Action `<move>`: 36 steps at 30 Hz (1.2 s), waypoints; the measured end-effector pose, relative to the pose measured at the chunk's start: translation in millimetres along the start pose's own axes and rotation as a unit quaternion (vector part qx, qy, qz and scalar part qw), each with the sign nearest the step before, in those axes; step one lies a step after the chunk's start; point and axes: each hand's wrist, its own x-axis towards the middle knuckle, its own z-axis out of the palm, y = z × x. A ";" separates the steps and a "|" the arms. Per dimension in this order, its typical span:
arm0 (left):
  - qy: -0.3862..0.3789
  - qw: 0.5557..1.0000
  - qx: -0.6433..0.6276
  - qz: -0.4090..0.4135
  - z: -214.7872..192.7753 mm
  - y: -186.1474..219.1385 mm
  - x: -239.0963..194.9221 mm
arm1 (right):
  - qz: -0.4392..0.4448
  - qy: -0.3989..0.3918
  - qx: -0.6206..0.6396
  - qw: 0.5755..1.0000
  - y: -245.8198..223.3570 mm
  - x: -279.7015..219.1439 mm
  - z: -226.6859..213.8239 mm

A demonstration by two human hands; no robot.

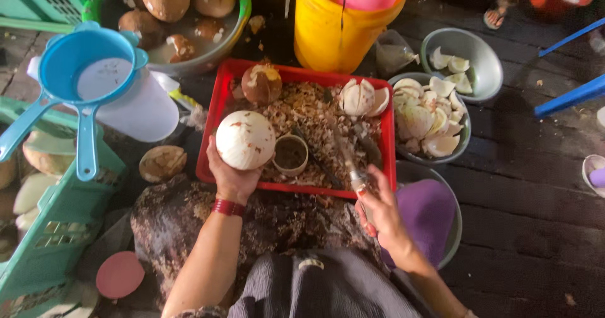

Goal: The person sits on the floor and uses a knife to peel the husk from coconuts. They rotate each coconut while scraping away the outer layer, placing the peeled coconuts into a green basket and collecting the husk in a red tray.

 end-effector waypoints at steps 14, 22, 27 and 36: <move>-0.029 0.999 0.025 0.007 8.0 5.9 -0.5 | -0.211 0.089 -0.112 0.967 -38.5 -20.3 37.9; -0.021 1.000 0.003 0.007 9.5 7.6 -2.6 | -0.268 -0.107 0.112 0.951 -71.2 -14.5 66.8; -0.046 0.999 -0.018 0.012 2.6 6.3 -2.7 | -0.199 -0.071 0.049 0.976 -71.5 5.8 74.9; -0.046 0.998 -0.036 0.018 -2.1 6.7 2.9 | -0.127 -0.211 -0.049 0.968 -57.5 25.8 102.6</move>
